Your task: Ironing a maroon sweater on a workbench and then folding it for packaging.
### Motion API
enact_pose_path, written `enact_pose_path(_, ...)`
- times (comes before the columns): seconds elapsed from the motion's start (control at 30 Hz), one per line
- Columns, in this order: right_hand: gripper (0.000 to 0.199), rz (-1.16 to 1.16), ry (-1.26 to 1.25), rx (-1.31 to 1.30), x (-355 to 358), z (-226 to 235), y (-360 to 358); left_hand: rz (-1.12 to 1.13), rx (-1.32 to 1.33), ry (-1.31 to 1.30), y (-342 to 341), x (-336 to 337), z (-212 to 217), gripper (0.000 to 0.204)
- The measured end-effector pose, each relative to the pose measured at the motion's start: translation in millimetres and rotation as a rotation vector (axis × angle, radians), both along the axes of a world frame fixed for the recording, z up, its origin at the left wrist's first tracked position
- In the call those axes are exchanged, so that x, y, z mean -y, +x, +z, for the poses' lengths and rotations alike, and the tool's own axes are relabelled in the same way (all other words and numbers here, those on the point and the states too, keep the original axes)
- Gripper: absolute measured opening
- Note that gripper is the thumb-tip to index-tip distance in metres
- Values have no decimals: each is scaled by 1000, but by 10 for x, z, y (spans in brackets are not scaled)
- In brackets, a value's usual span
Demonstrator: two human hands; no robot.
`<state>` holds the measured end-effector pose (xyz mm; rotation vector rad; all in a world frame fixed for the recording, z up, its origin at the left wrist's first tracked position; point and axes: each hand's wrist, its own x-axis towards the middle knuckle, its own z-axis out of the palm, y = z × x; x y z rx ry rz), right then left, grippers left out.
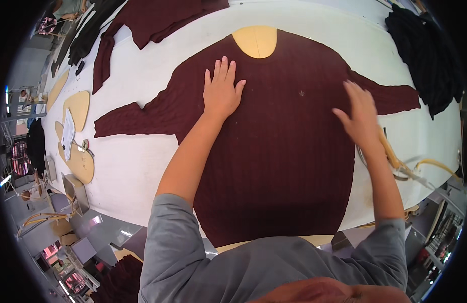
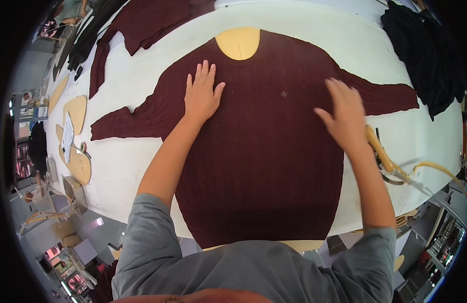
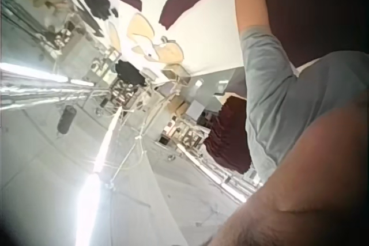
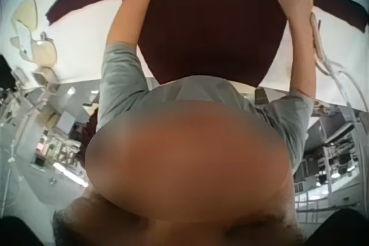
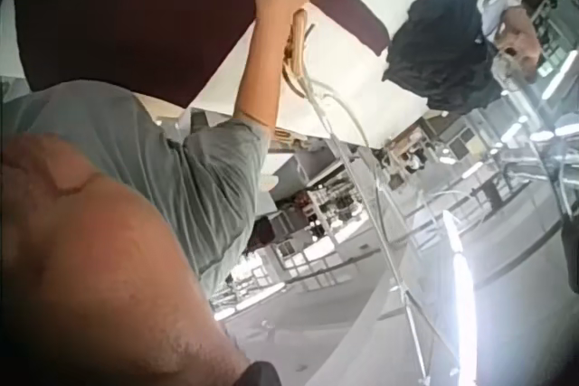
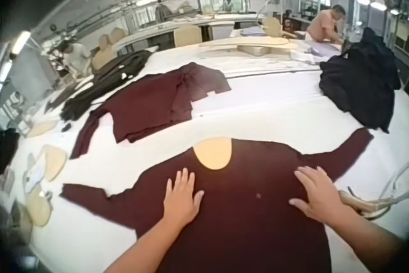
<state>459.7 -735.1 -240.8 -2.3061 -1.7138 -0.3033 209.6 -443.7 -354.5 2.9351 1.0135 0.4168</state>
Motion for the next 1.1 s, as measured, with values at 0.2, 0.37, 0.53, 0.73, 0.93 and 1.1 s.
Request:
enact_pose_path(0.2, 66, 47, -70, -8, -1222, -905, -25, -74, -58, 42, 283, -19, 20, 66)
enact_pose_path(0.37, 61, 60, -82, 71, -1228, -1018, 36, -55, -195, 72, 100, -108, 14, 66)
enact_pose_path(0.53, 49, -31, -180, 90, -1349, -887, 242, -56, -203, -50, 198, -302, 276, 50)
enact_pose_path(0.73, 30, -264, 52, -459, -2396, -882, 882, 387, 88, -441, 876, -1221, 437, 30)
enact_pose_path(0.93, 32, -190, -179, -460, -2808, -1069, 1013, 334, 79, -737, 1168, -1431, 211, 39)
enact_pose_path(1.1, 38, 6, -54, -188, -2651, -1056, 928, 97, 204, -368, 1044, -1361, -2, 43)
